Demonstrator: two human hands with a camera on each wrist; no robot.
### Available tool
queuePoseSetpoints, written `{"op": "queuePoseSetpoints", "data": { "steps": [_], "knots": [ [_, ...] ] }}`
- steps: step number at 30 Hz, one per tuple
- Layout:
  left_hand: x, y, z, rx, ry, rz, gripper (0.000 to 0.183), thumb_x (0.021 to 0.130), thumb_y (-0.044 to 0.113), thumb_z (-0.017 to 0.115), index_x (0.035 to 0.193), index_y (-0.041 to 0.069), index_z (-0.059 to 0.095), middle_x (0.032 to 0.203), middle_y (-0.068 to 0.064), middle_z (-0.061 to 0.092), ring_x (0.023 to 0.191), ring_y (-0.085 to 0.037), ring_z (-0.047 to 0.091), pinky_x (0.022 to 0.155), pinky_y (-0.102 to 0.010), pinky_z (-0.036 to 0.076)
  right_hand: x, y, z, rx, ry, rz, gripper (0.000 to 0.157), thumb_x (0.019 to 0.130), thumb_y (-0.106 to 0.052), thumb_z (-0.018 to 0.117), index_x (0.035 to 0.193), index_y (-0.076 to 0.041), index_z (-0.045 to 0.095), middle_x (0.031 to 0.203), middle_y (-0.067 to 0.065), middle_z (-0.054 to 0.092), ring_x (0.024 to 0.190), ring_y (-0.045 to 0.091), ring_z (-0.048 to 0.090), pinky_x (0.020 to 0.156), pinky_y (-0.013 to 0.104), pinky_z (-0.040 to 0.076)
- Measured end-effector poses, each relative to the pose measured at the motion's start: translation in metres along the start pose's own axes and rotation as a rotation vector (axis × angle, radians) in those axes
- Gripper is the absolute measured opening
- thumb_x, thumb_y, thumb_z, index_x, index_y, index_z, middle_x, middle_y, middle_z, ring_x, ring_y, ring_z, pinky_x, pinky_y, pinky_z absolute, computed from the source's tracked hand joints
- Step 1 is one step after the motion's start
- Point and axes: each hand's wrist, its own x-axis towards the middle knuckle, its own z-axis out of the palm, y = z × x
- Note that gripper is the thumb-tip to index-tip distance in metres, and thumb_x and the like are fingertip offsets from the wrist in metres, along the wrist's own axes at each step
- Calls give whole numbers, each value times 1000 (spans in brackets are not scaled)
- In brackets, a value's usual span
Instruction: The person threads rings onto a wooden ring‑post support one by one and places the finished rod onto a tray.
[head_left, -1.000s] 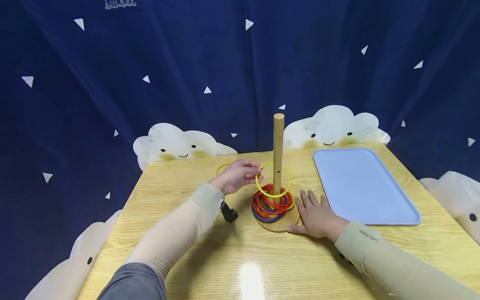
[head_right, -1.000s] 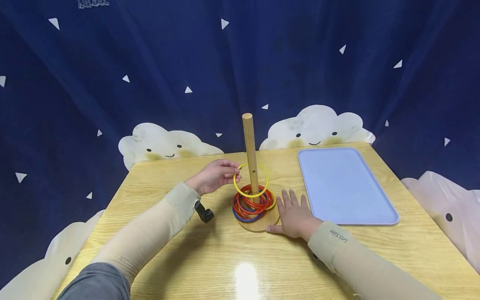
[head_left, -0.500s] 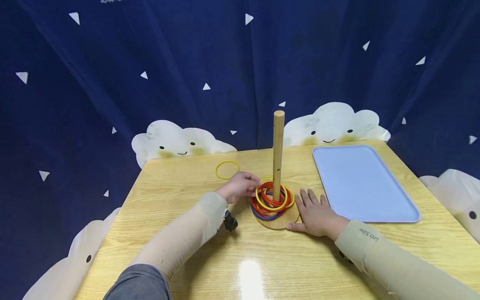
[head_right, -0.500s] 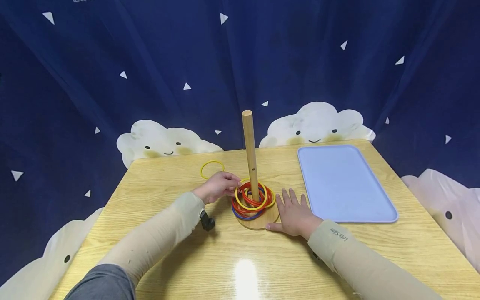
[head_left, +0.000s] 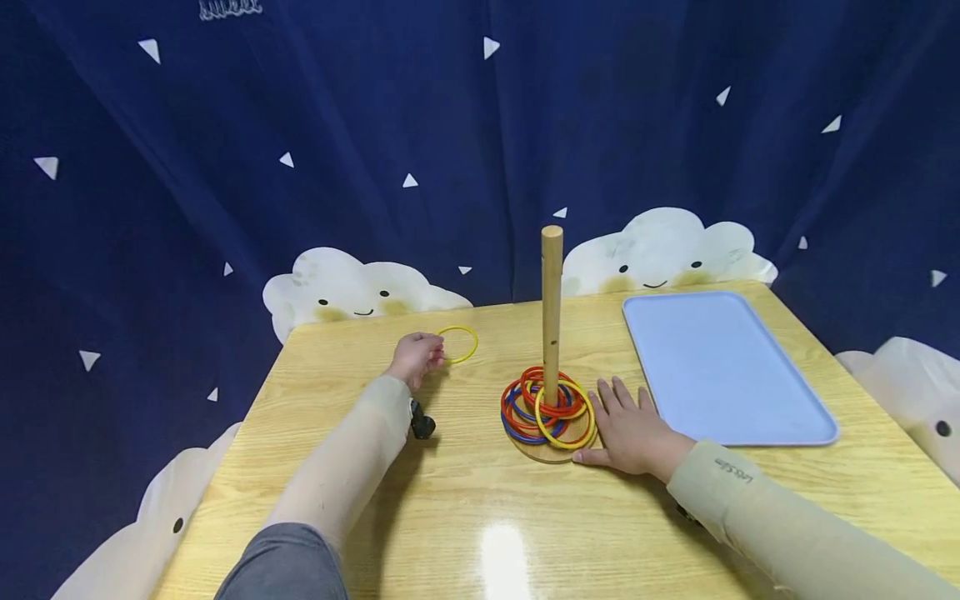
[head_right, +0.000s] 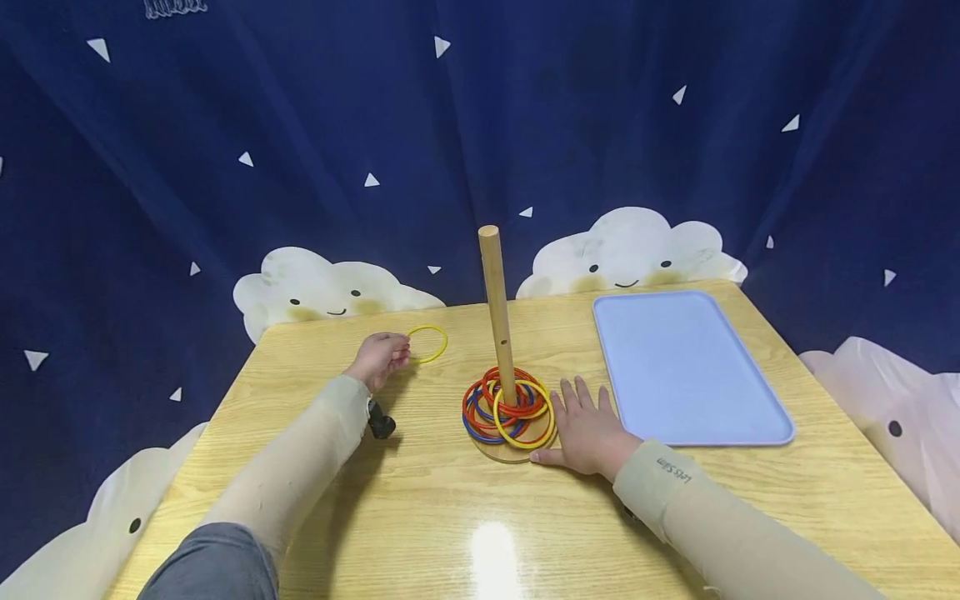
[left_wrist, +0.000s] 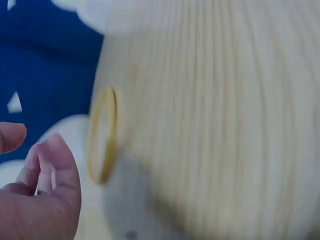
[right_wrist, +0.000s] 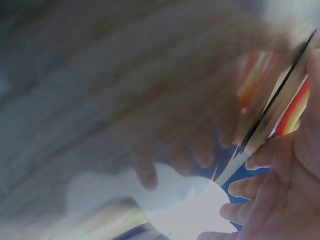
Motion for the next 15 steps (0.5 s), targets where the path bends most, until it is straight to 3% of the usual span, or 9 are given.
{"op": "queuePoseSetpoints", "data": {
  "steps": [3,7,12,15],
  "knots": [
    [9,-10,-9,42,101,-26,20,104,8,57,118,-5,56,98,-12,55,80,-16,55,72,-27,53,-2,0,0,-7,1,3,105,92,-72,59,152,11,37,160,36,25,147,56,20,111,78,19],
    [20,-21,-16,123,182,-73,17,104,12,60,114,-1,55,91,-7,53,77,-16,57,71,-27,54,-1,-1,1,0,-4,6,105,92,-72,59,153,10,37,160,36,24,148,56,19,112,78,19],
    [35,-24,-17,219,192,-96,14,101,13,65,97,2,57,68,-1,52,60,-12,54,64,-27,49,0,-2,2,-6,-18,21,107,91,-74,58,154,10,36,161,35,23,148,55,18,113,77,18],
    [41,-21,-16,262,211,-102,16,98,11,68,101,-5,66,63,0,54,54,-10,55,65,-28,50,1,-2,0,-7,-10,20,107,92,-74,58,154,10,36,161,35,23,148,55,19,113,77,18]
  ]
}}
